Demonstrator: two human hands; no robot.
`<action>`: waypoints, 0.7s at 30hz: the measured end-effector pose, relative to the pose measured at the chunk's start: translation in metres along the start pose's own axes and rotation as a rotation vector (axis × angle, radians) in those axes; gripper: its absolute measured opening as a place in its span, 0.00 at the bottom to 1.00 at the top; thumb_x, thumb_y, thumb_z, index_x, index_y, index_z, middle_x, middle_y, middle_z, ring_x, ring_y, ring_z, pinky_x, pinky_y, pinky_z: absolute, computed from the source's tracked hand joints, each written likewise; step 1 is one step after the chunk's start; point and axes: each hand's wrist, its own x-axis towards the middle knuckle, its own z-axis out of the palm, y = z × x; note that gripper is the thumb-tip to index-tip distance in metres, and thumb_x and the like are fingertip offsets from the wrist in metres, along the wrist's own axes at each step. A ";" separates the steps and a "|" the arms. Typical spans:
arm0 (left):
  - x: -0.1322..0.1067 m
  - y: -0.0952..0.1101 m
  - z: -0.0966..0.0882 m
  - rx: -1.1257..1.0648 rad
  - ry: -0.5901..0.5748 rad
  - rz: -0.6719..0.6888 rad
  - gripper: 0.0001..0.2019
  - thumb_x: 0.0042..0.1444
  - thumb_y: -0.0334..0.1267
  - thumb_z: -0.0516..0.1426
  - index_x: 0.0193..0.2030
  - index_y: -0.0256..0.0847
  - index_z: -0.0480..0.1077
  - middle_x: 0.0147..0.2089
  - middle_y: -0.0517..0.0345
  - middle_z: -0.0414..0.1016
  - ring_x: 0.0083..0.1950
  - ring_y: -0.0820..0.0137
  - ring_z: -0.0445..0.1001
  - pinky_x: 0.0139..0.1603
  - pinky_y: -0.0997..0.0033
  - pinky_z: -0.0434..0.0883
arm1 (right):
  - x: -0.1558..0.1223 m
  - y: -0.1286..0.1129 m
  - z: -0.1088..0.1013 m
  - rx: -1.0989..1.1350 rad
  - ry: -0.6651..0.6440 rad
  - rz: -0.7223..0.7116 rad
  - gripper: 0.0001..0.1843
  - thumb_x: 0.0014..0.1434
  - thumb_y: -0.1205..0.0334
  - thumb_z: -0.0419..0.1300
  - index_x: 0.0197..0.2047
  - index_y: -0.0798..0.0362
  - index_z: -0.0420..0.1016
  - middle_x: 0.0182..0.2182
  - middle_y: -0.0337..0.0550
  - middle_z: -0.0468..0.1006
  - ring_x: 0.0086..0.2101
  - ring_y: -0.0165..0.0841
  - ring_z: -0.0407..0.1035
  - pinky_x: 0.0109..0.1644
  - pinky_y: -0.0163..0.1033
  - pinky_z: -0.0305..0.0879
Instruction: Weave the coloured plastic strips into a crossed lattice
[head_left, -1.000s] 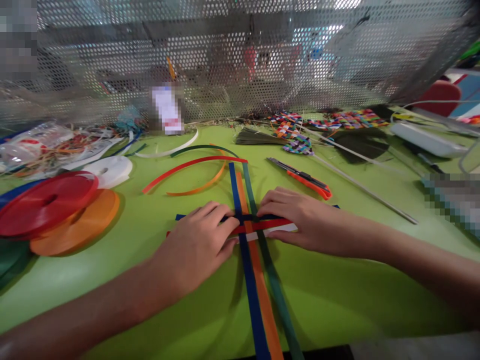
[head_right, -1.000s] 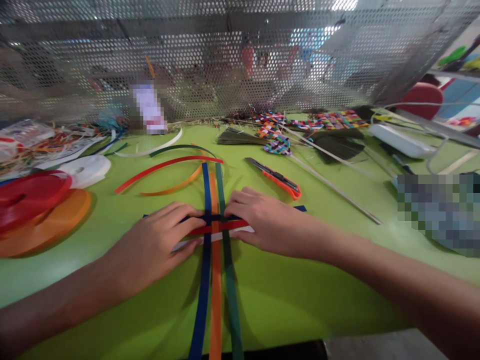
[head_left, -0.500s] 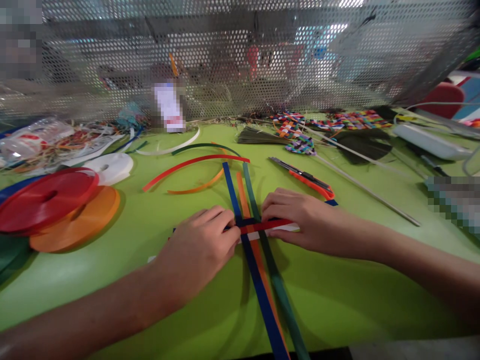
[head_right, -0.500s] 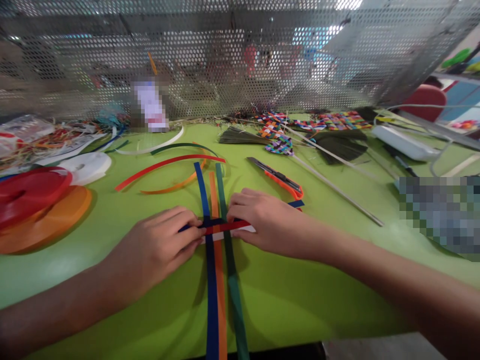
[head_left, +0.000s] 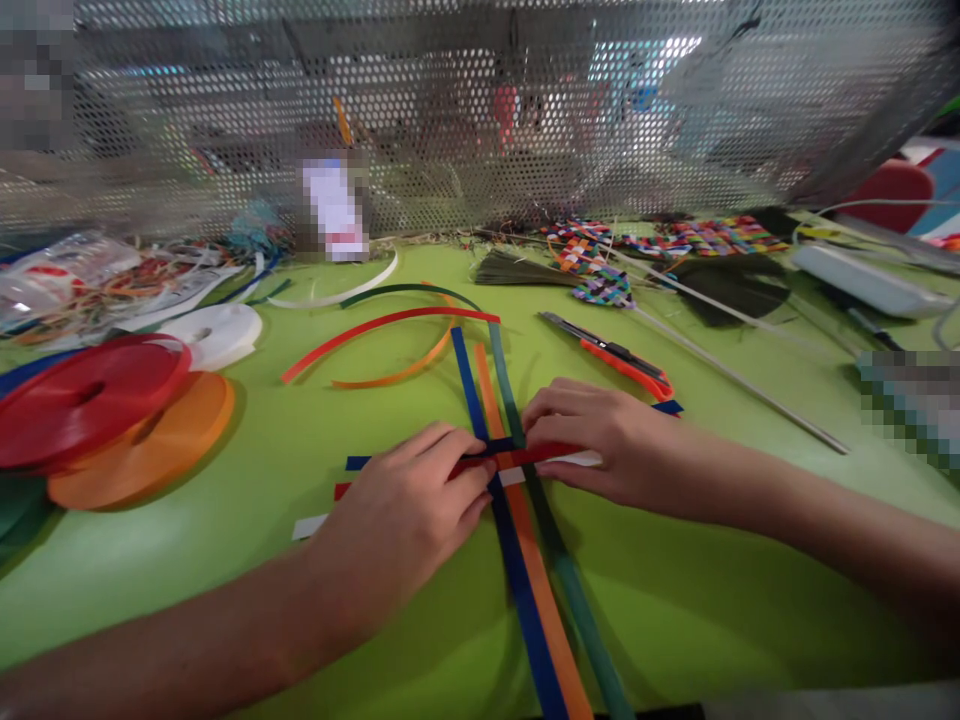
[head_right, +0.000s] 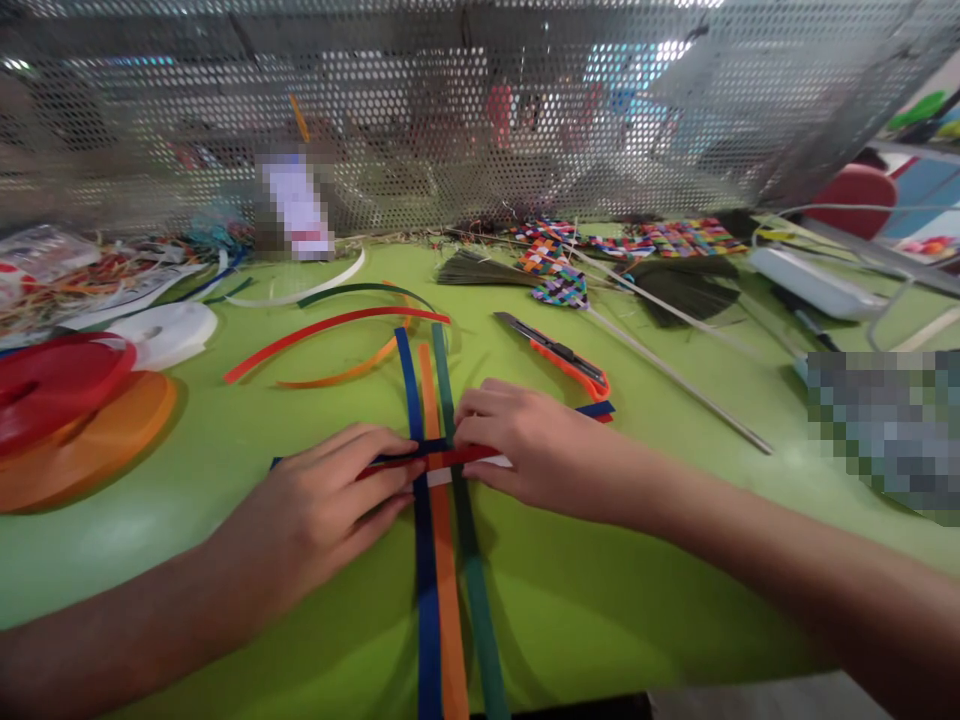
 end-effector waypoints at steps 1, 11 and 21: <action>0.000 0.000 0.001 -0.011 0.008 0.007 0.07 0.65 0.29 0.56 0.45 0.33 0.76 0.42 0.49 0.75 0.43 0.59 0.76 0.40 0.55 0.81 | 0.000 0.000 0.000 -0.003 -0.005 -0.008 0.03 0.65 0.68 0.61 0.42 0.54 0.77 0.40 0.48 0.76 0.43 0.38 0.69 0.46 0.42 0.66; 0.003 0.003 -0.002 -0.016 -0.018 0.043 0.10 0.68 0.27 0.52 0.45 0.29 0.75 0.43 0.46 0.75 0.45 0.59 0.74 0.46 0.55 0.81 | 0.001 0.006 0.013 0.048 0.080 0.023 0.08 0.66 0.60 0.62 0.46 0.54 0.76 0.43 0.50 0.75 0.44 0.38 0.70 0.47 0.43 0.70; 0.002 0.003 -0.001 0.037 -0.074 0.037 0.09 0.66 0.26 0.55 0.49 0.29 0.75 0.45 0.46 0.75 0.48 0.59 0.73 0.49 0.56 0.79 | -0.002 0.008 0.022 0.079 0.180 -0.036 0.08 0.66 0.64 0.61 0.48 0.54 0.78 0.42 0.50 0.75 0.42 0.37 0.71 0.46 0.42 0.71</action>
